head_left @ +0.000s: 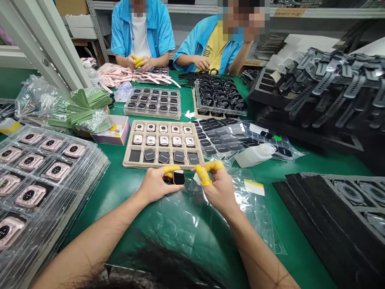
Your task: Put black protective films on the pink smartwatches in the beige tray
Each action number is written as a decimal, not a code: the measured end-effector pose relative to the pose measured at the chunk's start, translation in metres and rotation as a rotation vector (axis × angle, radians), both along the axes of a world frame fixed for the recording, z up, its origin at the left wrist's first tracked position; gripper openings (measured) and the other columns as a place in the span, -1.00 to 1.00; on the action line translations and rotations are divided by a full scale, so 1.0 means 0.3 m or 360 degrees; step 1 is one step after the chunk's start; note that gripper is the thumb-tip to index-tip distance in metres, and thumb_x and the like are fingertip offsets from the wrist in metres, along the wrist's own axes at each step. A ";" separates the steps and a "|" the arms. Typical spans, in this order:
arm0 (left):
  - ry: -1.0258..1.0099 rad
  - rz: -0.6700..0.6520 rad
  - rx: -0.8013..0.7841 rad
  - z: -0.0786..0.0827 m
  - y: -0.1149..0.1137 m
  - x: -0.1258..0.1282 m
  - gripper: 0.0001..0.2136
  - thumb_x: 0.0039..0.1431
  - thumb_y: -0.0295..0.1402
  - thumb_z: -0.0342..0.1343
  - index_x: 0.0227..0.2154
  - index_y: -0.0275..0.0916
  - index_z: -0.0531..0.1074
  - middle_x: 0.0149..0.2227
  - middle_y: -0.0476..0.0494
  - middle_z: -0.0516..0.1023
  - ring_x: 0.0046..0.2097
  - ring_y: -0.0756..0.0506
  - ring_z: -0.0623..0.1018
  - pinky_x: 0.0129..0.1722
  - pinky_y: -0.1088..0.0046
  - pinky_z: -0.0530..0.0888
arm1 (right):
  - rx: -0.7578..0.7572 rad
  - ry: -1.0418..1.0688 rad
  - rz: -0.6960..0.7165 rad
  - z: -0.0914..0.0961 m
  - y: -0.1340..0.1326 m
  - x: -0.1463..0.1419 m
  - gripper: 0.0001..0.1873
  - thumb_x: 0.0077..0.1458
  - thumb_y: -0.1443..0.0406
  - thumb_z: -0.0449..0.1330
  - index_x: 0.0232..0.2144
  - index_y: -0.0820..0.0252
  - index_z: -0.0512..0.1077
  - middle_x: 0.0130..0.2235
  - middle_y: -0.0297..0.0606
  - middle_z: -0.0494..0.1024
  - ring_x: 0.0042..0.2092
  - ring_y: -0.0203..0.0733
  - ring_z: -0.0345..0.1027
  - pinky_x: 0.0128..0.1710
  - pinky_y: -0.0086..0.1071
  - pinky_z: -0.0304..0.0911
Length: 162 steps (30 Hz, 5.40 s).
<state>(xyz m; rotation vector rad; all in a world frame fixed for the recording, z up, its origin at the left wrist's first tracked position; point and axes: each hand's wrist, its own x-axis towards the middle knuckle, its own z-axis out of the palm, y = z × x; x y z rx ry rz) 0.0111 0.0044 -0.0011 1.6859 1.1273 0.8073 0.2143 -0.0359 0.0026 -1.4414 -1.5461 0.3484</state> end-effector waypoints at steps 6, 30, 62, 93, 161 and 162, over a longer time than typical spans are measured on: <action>-0.0055 -0.0042 0.0047 -0.011 0.003 0.000 -0.53 -0.14 -0.37 0.44 -0.06 -0.27 0.64 -0.24 -0.10 0.74 -0.22 -0.14 0.72 -0.12 0.40 0.67 | 0.0357 -0.0555 0.0461 -0.006 -0.003 -0.004 -0.65 0.14 0.57 0.05 -0.21 0.06 0.44 -0.26 -0.25 0.54 -0.21 -0.11 0.41 -0.23 -0.25 0.29; 0.0033 -0.0120 0.0186 -0.023 0.001 -0.009 -0.55 -0.04 -0.38 0.38 -0.01 -0.20 0.63 -0.25 -0.03 0.75 -0.26 -0.10 0.70 -0.18 0.47 0.64 | 0.0267 -0.0835 0.0189 0.018 0.019 -0.080 -0.86 0.24 0.36 0.14 -0.26 0.13 0.51 -0.31 -0.21 0.58 -0.28 -0.09 0.28 -0.27 -0.20 0.02; 0.0072 -0.0027 0.0130 -0.011 0.000 0.001 -0.55 -0.11 -0.30 0.43 -0.07 -0.23 0.65 -0.29 -0.06 0.75 -0.28 -0.11 0.71 -0.15 0.40 0.67 | 0.0029 -0.0430 0.0380 0.092 -0.031 0.059 -0.89 0.29 0.23 0.20 -0.29 0.05 0.52 -0.35 -0.26 0.53 -0.29 -0.10 0.31 -0.29 -0.20 0.21; 0.0032 -0.0006 -0.0046 -0.009 0.001 -0.002 -0.52 -0.15 -0.28 0.46 -0.08 -0.28 0.65 -0.30 -0.12 0.74 -0.26 -0.17 0.72 -0.13 0.34 0.68 | 0.0214 -0.0423 -0.0174 0.062 0.009 0.111 -0.90 0.23 0.24 0.23 -0.32 0.09 0.53 -0.39 -0.27 0.51 -0.32 -0.10 0.28 -0.35 -0.24 0.15; -0.0084 -0.0486 0.1180 -0.023 -0.005 -0.029 -0.65 0.18 -0.28 0.34 0.03 -0.19 0.57 -0.18 -0.16 0.72 -0.20 -0.09 0.69 -0.16 0.44 0.63 | -0.0207 0.0123 0.0215 0.064 -0.014 -0.005 -0.90 0.16 0.26 0.21 -0.37 0.06 0.53 -0.21 -0.23 0.63 -0.13 -0.07 0.49 -0.07 -0.12 0.36; -0.0057 -0.0494 0.1125 -0.022 -0.007 -0.028 -0.65 0.17 -0.26 0.34 0.02 -0.19 0.58 -0.19 -0.16 0.72 -0.22 -0.09 0.69 -0.17 0.44 0.63 | -0.0187 0.0161 0.0192 0.063 -0.010 -0.004 -0.90 0.15 0.24 0.23 -0.38 0.07 0.52 -0.19 -0.22 0.62 -0.10 -0.06 0.48 -0.03 -0.10 0.34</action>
